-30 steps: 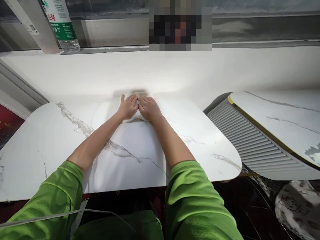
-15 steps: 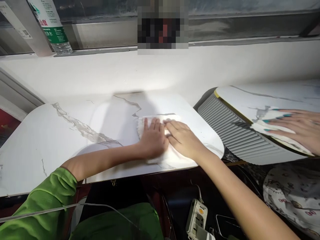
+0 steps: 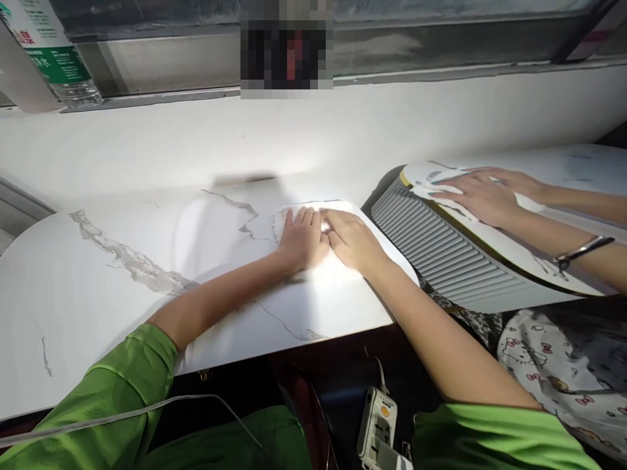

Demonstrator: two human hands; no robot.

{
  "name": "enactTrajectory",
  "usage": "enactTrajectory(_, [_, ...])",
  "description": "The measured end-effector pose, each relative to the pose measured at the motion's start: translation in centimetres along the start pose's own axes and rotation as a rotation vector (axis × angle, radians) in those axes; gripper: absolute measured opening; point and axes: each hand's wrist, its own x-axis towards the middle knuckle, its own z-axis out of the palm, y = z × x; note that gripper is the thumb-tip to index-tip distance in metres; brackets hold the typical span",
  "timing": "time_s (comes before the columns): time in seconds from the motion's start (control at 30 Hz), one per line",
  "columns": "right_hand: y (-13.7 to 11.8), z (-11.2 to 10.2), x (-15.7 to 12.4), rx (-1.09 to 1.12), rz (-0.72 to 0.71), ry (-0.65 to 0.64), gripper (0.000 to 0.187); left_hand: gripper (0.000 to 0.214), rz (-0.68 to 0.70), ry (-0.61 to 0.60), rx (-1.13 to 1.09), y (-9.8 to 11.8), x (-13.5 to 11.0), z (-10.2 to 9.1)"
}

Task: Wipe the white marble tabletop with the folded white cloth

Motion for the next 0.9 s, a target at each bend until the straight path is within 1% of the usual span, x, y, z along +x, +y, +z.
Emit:
enactTrajectory(0.13, [1.2, 1.8, 4.6, -0.03, -0.009, 0.034, 0.039, 0.058, -0.025, -0.083, -0.001, -3.1, 3.7, -0.6])
enactTrajectory(0.2, [1.6, 2.7, 6.9, -0.041, -0.033, 0.027, 0.039, 0.059, -0.05, -0.095, -0.002, -4.7, 5.4, -0.8])
enactTrajectory(0.27, [1.9, 3.5, 9.2, -0.049, -0.052, 0.011, 0.039, 0.058, -0.066, -0.073, 0.002, -6.3, 7.0, -0.9])
enactTrajectory(0.37, [2.4, 4.6, 12.3, -0.063, -0.028, 0.002, 0.04, 0.056, -0.089, -0.022, 0.007, -8.3, 9.1, -0.9])
enactTrajectory(0.43, [2.8, 5.2, 13.9, -0.074, -0.001, 0.004, 0.041, 0.054, -0.101, 0.009, 0.008, -9.2, 10.1, -0.8])
enactTrajectory(0.5, [3.1, 5.5, 15.0, -0.078, 0.006, 0.007, 0.042, 0.053, -0.105, 0.033, 0.013, -9.7, 10.9, -0.7])
enactTrajectory(0.6, [3.3, 5.7, 15.3, -0.082, 0.008, 0.001, 0.043, 0.053, -0.099, 0.037, 0.027, -9.9, 11.2, -0.7])
enactTrajectory(0.7, [2.7, 5.5, 14.6, -0.104, 0.025, -0.014, 0.043, 0.055, -0.1, 0.01, 0.034, -9.8, 10.6, -0.8])
enactTrajectory(0.8, [1.5, 5.4, 13.1, -0.128, 0.002, -0.012, 0.043, 0.057, -0.086, -0.026, 0.034, -9.6, 9.1, -1.2])
enactTrajectory(0.9, [-0.6, 5.0, 10.7, -0.151, -0.028, -0.015, 0.044, 0.058, -0.063, -0.07, 0.031, -9.2, 6.2, -1.7])
